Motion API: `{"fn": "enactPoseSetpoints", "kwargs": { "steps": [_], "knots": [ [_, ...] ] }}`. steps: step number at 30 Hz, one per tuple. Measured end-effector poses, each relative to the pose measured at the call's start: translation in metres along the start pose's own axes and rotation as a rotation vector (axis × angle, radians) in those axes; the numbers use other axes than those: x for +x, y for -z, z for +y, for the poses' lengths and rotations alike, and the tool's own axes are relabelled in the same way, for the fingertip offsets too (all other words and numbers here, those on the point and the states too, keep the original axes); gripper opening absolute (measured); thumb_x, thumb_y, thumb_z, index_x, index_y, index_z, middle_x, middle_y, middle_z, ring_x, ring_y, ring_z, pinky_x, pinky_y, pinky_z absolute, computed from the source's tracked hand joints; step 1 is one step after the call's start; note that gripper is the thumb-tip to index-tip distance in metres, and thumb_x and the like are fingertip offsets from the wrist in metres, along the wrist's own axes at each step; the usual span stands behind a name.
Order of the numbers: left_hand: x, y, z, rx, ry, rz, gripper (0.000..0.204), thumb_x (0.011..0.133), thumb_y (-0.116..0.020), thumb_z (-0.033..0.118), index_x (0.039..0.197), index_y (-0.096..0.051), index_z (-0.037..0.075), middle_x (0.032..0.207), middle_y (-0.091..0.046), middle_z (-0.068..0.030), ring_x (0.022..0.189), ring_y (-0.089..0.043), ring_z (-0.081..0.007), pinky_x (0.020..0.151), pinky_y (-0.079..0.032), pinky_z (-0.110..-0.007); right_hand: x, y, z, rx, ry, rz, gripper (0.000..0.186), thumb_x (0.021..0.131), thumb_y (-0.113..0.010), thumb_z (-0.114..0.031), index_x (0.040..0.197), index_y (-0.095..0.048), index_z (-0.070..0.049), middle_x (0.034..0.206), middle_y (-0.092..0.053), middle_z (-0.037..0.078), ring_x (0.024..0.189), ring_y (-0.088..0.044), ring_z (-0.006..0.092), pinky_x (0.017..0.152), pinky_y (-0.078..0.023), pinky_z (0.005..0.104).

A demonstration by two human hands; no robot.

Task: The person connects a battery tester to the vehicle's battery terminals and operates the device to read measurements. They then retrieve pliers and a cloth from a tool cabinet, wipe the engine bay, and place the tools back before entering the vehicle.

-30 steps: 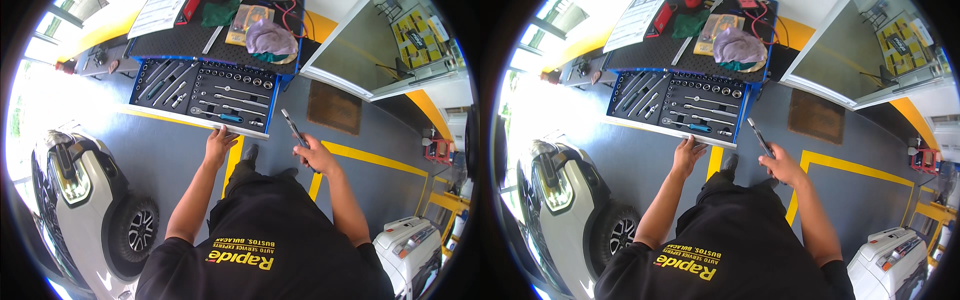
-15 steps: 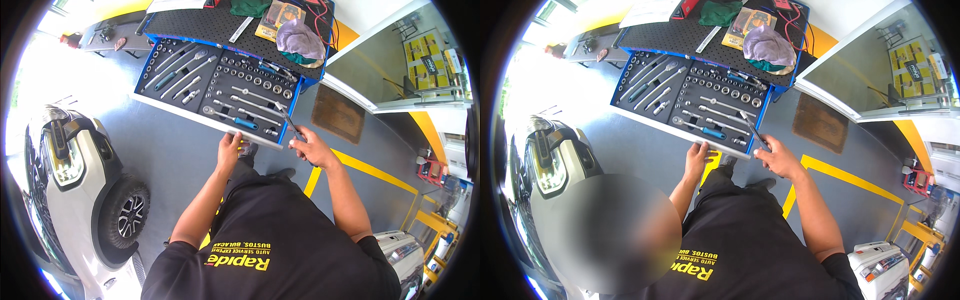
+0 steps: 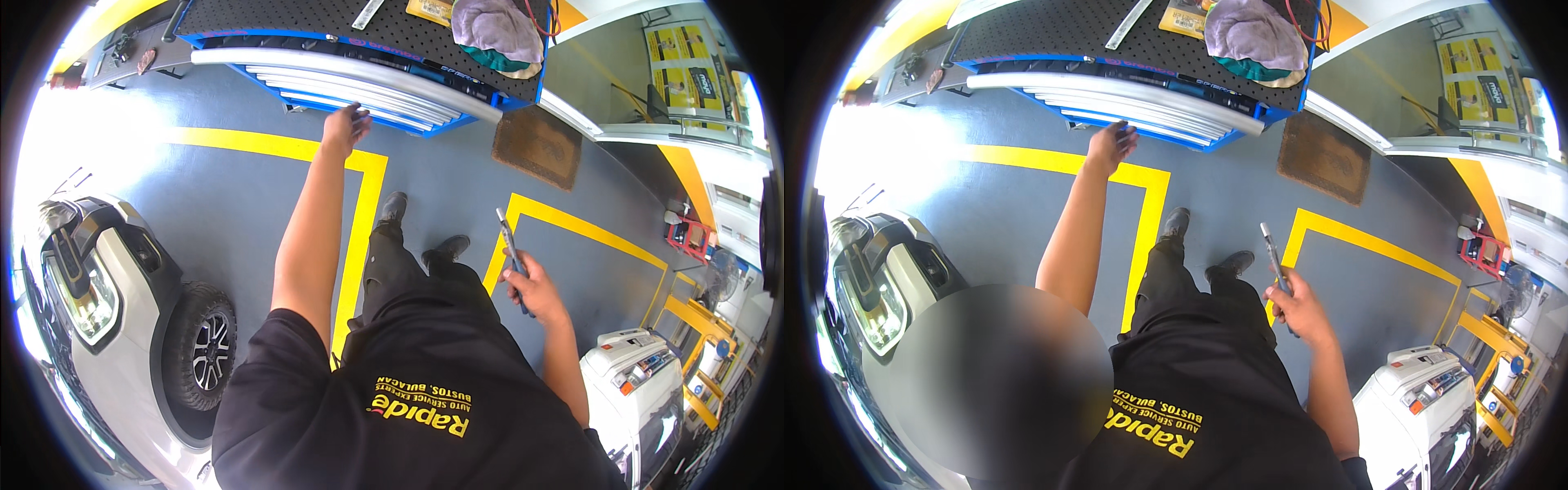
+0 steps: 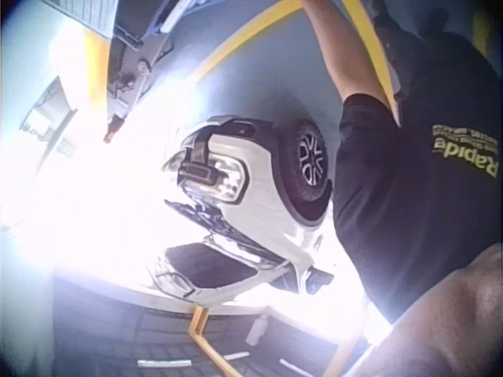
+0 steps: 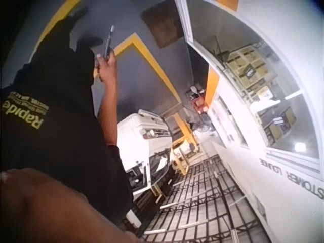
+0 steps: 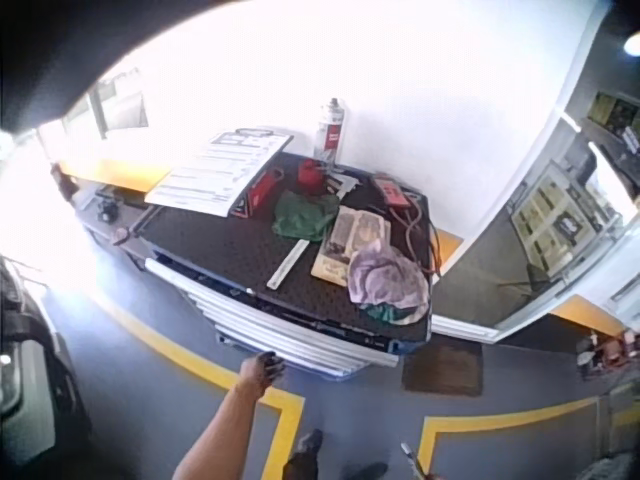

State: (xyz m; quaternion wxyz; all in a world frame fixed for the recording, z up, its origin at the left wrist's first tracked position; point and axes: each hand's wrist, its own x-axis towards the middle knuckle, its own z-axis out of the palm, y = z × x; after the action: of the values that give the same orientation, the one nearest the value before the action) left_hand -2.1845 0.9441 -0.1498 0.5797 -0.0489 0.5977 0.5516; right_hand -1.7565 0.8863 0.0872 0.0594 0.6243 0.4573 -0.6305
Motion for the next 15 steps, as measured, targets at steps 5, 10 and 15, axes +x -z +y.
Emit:
{"fn": "enactPoseSetpoints", "kwargs": {
  "steps": [5,10,15],
  "knots": [
    [0.042,-0.032,0.018,-0.338,-0.024,-0.043,0.049,0.108,-0.035,0.020,0.155,-0.034,0.007,0.144,-0.052,-0.0172,0.121,-0.060,-0.0316,0.100,-0.051,-0.044,0.000,-0.024,0.005,-0.067,-0.068,-0.043,0.053,0.095,-0.064,-0.021,0.141,-0.049,-0.002,0.092,-0.065,0.005,0.067,-0.057,0.0098,0.060,-0.048,0.0262],
    [0.068,-0.021,-0.010,-0.606,-0.029,-0.116,0.043,0.109,-0.042,0.027,0.149,-0.041,0.010,0.141,-0.052,-0.0101,0.102,-0.057,-0.0270,0.093,-0.051,-0.039,0.011,-0.037,-0.006,-0.159,-0.004,-0.097,0.051,0.095,-0.063,-0.020,0.141,-0.050,-0.003,0.091,-0.065,0.005,0.066,-0.055,0.0093,0.057,-0.046,0.0253],
    [0.020,-0.009,-0.047,-0.512,-0.073,0.029,0.031,0.105,-0.057,0.031,0.128,-0.053,0.010,0.111,-0.058,-0.0054,0.086,-0.051,-0.0180,0.079,-0.049,-0.035,0.028,-0.045,-0.026,-0.191,-0.032,-0.096,0.049,0.096,-0.061,-0.018,0.142,-0.050,-0.004,0.091,-0.064,0.006,0.066,-0.054,0.0090,0.057,-0.046,0.0248]
  ]
}}
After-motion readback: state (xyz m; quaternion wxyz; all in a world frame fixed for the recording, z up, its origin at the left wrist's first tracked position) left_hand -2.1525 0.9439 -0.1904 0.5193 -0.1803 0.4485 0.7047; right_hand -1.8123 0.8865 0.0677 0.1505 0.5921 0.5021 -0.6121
